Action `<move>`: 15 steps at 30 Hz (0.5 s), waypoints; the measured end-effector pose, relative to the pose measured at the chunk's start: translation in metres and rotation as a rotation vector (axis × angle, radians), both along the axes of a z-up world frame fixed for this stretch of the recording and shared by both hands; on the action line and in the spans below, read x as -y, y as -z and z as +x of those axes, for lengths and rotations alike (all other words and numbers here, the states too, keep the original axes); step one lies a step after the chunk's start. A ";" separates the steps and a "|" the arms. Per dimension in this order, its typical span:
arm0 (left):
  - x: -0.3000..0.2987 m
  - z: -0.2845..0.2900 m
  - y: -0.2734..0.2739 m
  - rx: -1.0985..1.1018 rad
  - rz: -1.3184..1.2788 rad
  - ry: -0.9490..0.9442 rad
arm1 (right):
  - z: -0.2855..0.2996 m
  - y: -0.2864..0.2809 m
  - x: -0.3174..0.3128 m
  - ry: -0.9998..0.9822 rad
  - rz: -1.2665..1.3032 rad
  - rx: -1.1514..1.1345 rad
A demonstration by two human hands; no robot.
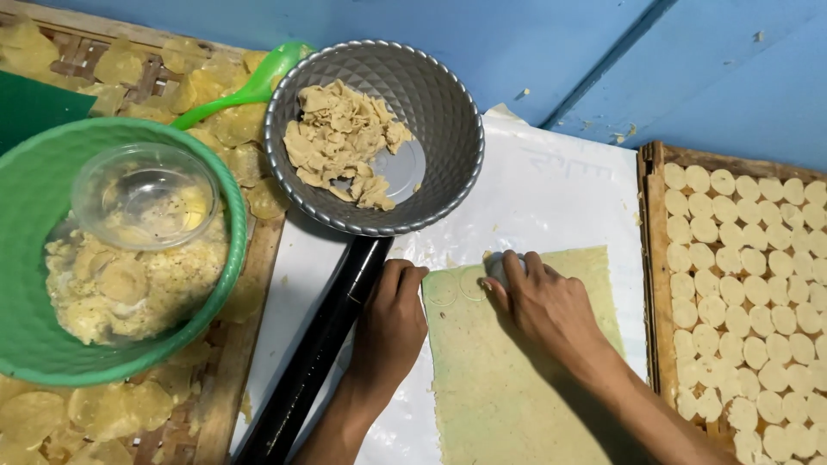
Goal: Cutting circular cracker shapes from flattened dough using a small round mold.
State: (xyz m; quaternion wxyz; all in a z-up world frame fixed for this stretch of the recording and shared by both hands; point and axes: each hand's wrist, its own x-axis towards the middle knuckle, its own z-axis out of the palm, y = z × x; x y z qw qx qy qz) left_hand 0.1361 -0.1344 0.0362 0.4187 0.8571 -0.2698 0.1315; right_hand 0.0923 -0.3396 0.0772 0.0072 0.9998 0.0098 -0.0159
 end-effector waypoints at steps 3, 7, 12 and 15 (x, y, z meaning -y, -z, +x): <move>-0.001 -0.001 -0.003 0.021 -0.020 -0.001 | -0.003 0.000 -0.004 -0.012 0.032 0.054; -0.003 -0.002 0.011 0.126 0.078 -0.030 | -0.008 0.008 0.003 0.029 -0.100 -0.017; -0.004 -0.002 0.016 0.080 0.092 -0.023 | -0.021 0.022 0.038 0.164 0.323 -0.015; -0.006 -0.004 0.014 0.086 0.108 -0.030 | -0.045 0.015 0.053 0.305 0.353 0.170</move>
